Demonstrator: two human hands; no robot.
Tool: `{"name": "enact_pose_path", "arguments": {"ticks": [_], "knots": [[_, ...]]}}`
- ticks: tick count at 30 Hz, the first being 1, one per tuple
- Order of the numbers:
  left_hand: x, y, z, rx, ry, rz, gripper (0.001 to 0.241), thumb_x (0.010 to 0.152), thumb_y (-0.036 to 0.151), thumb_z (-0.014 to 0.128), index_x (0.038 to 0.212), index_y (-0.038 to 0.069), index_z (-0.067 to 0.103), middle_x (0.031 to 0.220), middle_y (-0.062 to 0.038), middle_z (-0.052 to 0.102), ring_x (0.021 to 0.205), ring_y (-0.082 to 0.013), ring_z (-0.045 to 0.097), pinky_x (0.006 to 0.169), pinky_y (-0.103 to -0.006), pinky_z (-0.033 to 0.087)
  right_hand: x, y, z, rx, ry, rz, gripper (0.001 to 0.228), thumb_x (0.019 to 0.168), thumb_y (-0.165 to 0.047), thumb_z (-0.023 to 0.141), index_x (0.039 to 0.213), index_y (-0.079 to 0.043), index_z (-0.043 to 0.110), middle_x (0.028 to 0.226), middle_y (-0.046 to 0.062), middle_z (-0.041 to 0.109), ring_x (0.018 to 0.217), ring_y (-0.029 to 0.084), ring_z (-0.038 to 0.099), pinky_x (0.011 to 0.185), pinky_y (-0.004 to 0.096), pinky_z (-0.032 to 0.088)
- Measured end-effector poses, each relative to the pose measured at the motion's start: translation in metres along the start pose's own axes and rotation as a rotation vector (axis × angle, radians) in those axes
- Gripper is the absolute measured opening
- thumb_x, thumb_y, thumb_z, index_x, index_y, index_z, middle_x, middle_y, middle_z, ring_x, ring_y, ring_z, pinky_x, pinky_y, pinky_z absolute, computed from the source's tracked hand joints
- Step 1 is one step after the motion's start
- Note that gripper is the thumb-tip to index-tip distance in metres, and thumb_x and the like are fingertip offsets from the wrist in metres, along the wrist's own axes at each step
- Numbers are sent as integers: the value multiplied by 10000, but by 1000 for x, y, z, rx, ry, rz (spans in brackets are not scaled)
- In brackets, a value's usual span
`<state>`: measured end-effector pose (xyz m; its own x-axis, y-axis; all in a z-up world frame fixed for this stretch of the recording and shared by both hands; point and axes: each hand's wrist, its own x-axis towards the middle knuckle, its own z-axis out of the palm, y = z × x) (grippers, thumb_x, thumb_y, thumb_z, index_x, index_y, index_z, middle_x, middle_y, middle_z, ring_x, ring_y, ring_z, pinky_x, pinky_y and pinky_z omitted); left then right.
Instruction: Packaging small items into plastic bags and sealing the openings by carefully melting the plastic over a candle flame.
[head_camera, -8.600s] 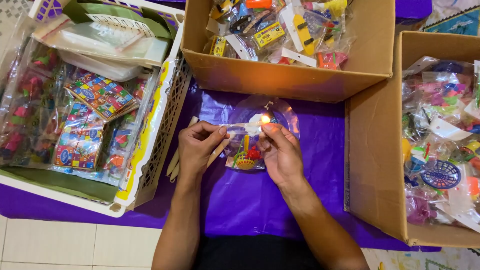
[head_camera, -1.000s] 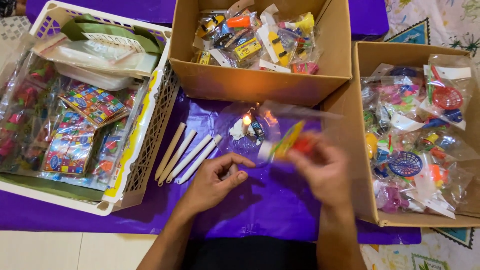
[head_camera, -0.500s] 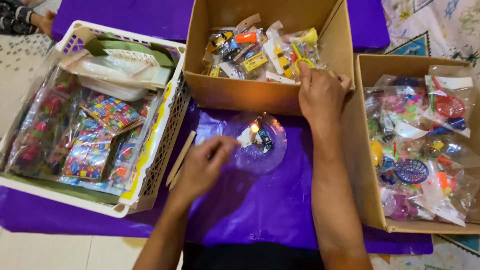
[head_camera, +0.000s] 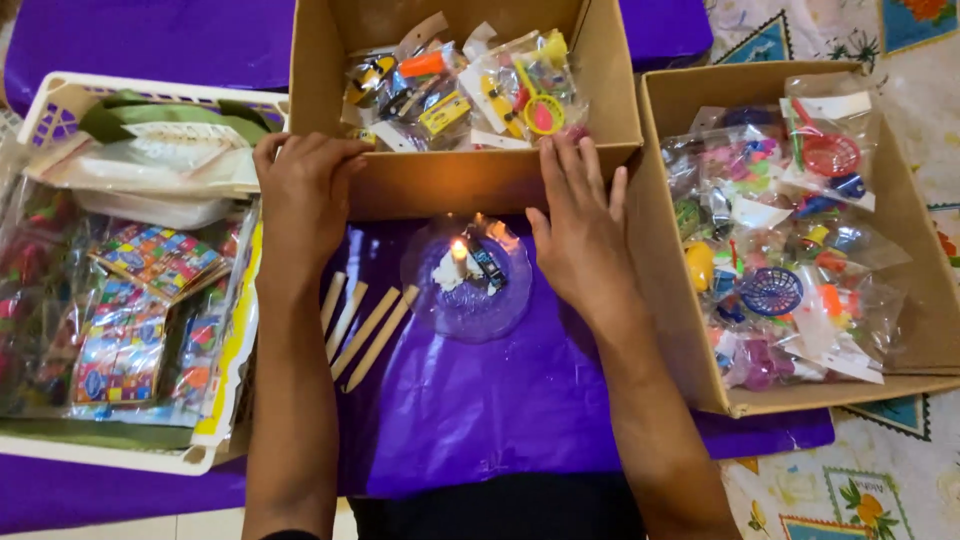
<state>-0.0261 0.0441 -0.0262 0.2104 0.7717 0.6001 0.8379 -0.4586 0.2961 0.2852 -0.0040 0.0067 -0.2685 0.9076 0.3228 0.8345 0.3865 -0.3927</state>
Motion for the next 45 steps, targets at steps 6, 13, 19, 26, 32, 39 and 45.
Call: {"name": "enact_pose_path", "arguments": {"ticks": [6, 13, 19, 26, 32, 39, 45], "knots": [[1, 8, -2, -191, 18, -22, 136, 1030, 101, 700, 1144, 115, 774, 996, -107, 721, 986, -353, 632, 1080, -467, 386, -9, 3, 3, 27, -41, 15, 708, 989, -105, 636, 1598, 14, 294, 1704, 201, 122, 1562, 428, 92, 1176, 738, 96], [11, 134, -43, -255, 188, 167, 366, 895, -80, 744, 1229, 69, 728, 1196, -136, 620, 1163, -385, 610, 1124, -555, 398, -62, -7, -46, 200, 92, 12, 458, 993, -52, 610, 1434, 45, 530, 1647, 296, 216, 1515, 510, 180, 1217, 626, 185], [0, 221, 17, -730, -134, 407, 220, 1019, -44, 599, 1224, 16, 654, 1132, -157, 663, 1124, -330, 629, 1155, -567, 424, -105, 23, -143, 413, 161, 167, 276, 1015, -71, 456, 1184, -53, 674, 1523, 166, 485, 1490, 310, 402, 1258, 499, 282], [-34, 278, 89, -760, -302, 534, 677, 857, -118, 568, 1484, 103, 437, 1479, -196, 504, 1352, -436, 508, 1117, -598, 428, -126, 143, -154, -91, -71, 255, 363, 954, -133, 654, 1313, -86, 636, 1370, 160, 521, 1307, 374, 502, 1068, 510, 368], [-34, 291, 89, -717, -366, 449, 657, 803, -101, 586, 1425, 107, 552, 1476, -140, 509, 1466, -442, 385, 1192, -662, 253, -121, 143, -141, -121, -237, 198, 422, 875, -153, 731, 1275, -36, 665, 1328, 236, 603, 1265, 488, 542, 1020, 650, 409], [-31, 293, 77, -666, -309, 400, 400, 881, -22, 606, 1244, 122, 692, 1431, -73, 635, 1413, -307, 525, 1213, -612, 274, -89, 124, -139, 150, -132, -121, 268, 867, 81, 534, 1079, -62, 615, 1228, 173, 622, 1162, 434, 609, 960, 534, 492], [-35, 296, 74, -687, -264, 370, 330, 878, 15, 625, 1173, 123, 726, 1360, -60, 692, 1349, -279, 599, 1198, -579, 329, -79, 151, -107, -55, -327, -37, 288, 989, -141, 580, 1243, -9, 556, 1086, 266, 637, 984, 508, 656, 819, 607, 532]]}}
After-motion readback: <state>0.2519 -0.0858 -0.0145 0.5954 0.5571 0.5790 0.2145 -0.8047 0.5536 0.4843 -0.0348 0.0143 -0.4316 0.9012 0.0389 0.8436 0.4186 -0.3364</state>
